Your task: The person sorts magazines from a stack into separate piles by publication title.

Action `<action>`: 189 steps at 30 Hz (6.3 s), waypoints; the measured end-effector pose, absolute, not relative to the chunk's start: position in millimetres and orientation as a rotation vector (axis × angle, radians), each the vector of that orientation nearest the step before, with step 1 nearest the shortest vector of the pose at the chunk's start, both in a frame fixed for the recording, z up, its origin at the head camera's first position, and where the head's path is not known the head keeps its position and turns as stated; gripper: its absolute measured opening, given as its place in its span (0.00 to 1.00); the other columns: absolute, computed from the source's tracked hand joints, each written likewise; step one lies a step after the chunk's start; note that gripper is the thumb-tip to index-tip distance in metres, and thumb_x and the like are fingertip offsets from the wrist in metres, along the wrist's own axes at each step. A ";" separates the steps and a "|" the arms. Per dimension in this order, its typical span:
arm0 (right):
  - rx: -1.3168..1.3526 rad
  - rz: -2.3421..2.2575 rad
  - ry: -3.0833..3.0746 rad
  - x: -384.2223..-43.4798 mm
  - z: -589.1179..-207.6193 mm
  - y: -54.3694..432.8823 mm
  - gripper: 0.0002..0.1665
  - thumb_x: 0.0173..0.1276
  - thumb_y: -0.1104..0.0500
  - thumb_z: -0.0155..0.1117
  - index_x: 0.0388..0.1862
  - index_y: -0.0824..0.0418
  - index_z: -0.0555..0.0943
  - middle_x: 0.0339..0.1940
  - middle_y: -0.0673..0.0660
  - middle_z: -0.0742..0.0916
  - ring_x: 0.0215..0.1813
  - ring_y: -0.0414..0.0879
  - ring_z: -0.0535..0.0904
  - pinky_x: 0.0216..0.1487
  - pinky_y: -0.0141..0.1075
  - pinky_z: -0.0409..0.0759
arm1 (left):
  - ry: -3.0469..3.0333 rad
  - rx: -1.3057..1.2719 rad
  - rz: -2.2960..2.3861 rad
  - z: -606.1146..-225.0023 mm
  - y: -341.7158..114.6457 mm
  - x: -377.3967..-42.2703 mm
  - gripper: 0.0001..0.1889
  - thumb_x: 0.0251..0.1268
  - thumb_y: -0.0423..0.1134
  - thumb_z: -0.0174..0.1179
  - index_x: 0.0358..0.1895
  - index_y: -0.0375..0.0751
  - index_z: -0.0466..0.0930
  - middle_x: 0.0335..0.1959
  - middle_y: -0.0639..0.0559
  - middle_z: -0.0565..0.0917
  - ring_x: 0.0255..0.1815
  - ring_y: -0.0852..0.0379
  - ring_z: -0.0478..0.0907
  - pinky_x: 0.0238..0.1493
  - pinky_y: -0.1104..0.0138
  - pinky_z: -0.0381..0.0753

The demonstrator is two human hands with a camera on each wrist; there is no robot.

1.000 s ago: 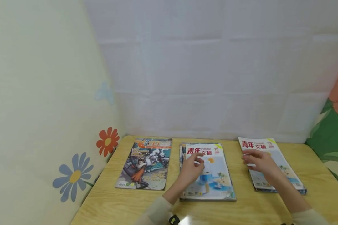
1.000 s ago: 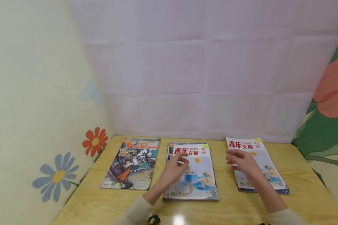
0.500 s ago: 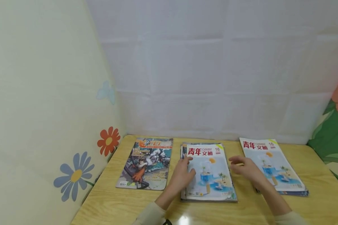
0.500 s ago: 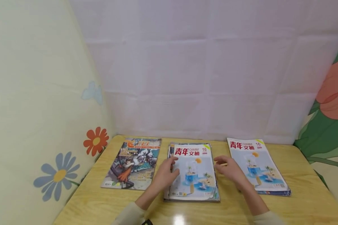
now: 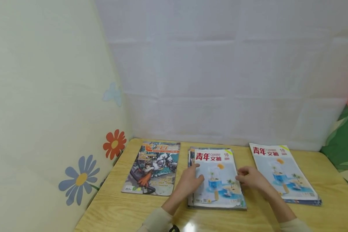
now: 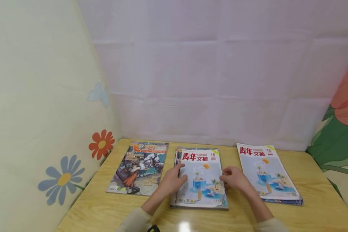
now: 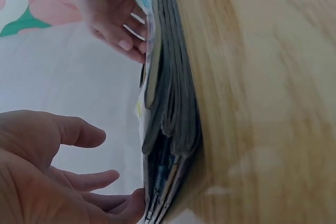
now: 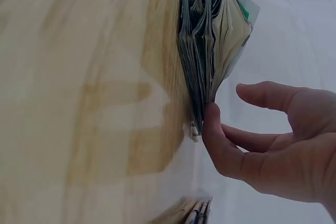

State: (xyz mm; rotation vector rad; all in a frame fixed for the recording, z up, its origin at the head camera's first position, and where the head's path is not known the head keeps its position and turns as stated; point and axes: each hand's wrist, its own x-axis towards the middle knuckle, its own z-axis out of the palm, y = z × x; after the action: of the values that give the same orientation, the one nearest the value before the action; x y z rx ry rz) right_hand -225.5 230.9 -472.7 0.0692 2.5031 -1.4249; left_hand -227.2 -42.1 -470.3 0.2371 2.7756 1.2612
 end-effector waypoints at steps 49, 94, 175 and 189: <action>0.118 -1.640 2.193 -223.2 -473.2 277.8 0.34 0.68 0.69 0.65 0.69 0.81 0.66 0.46 0.62 0.86 0.44 0.53 0.85 0.44 0.46 0.86 | 1.902 -0.016 2.017 -484.1 -47.7 -250.4 0.31 0.57 0.17 0.63 0.67 0.30 0.74 0.50 0.42 0.83 0.47 0.44 0.84 0.42 0.53 0.87; 0.377 -1.617 2.494 -227.5 -464.4 412.0 0.34 0.74 0.65 0.50 0.76 0.78 0.59 0.69 0.80 0.69 0.54 0.54 0.77 0.45 0.39 0.82 | 1.629 -0.034 2.205 -490.9 132.9 -288.4 0.26 0.55 0.12 0.61 0.59 0.27 0.77 0.42 0.40 0.80 0.40 0.43 0.84 0.41 0.53 0.88; -0.325 -1.333 2.785 -227.4 -471.6 277.2 0.17 0.74 0.66 0.58 0.57 0.74 0.79 0.37 0.58 0.87 0.36 0.52 0.82 0.32 0.41 0.81 | 2.638 0.377 1.643 -463.2 -45.2 -253.2 0.18 0.72 0.37 0.58 0.62 0.41 0.81 0.46 0.51 0.83 0.46 0.51 0.82 0.37 0.59 0.83; -0.199 -1.282 2.709 -226.4 -482.1 247.0 0.22 0.77 0.56 0.62 0.56 0.76 0.79 0.36 0.56 0.85 0.31 0.48 0.82 0.30 0.42 0.82 | 2.658 0.053 1.577 -486.8 -84.9 -244.1 0.26 0.67 0.34 0.62 0.67 0.29 0.72 0.49 0.39 0.83 0.47 0.44 0.82 0.45 0.54 0.84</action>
State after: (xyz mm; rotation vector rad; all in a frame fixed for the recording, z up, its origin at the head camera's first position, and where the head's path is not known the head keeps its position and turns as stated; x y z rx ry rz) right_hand -226.4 247.0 -482.1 -0.1990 2.7088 -1.2824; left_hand -244.1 -84.9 -486.8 0.0534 2.6576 1.5770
